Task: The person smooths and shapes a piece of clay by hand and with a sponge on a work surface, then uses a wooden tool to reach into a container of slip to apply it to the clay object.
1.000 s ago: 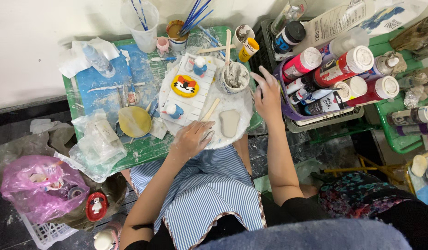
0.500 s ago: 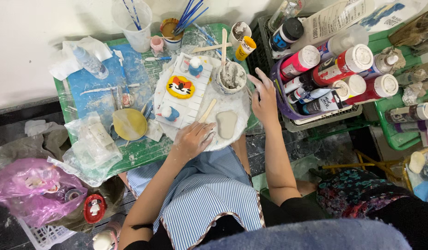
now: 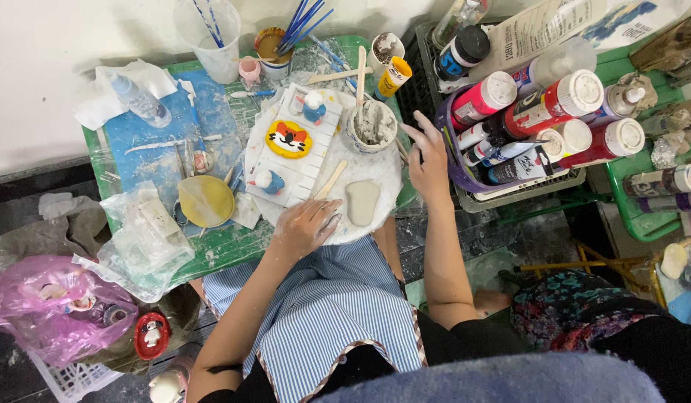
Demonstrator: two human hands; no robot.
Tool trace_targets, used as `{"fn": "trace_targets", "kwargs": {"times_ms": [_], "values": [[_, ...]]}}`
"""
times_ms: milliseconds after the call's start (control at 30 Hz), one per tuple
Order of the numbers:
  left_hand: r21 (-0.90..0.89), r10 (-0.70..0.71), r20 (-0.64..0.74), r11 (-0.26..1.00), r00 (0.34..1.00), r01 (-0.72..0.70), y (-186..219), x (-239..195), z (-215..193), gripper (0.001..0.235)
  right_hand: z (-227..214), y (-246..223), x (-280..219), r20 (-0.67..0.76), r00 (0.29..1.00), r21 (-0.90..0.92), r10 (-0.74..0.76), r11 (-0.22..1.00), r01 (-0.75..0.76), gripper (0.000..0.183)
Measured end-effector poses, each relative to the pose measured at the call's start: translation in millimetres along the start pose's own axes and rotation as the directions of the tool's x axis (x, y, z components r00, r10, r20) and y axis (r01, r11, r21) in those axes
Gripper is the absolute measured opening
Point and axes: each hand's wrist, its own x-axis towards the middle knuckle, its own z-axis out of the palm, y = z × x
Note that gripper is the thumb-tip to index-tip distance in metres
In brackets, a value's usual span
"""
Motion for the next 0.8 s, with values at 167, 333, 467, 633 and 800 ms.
{"fn": "trace_targets", "kwargs": {"times_ms": [167,333,467,633,800], "values": [[0.017,0.008,0.000,1.000,1.000,-0.008,-1,-1,-5,0.040,-7,2,2,-0.043,0.999,0.034,0.018,0.999,-0.016,0.049],[0.104,0.045,-0.176,0.994,0.983,-0.027,-9,-20,-13,0.031,-17,-15,8,-0.062,0.996,0.167,0.064,0.984,-0.053,0.048],[0.069,0.014,-0.326,0.998,0.945,0.009,-29,-47,-35,0.019,-21,-28,11,-0.043,0.994,0.190,0.102,0.977,-0.092,0.041],[0.176,-0.080,-0.321,0.974,0.944,0.142,-19,-39,-58,0.014,-29,-34,14,-0.003,1.000,0.114,-0.031,0.993,0.031,0.034],[0.068,-0.105,-0.254,0.990,0.961,0.126,-1,-19,-51,0.019,-36,-44,21,-0.071,0.997,0.111,-0.017,0.993,0.025,0.036]]}}
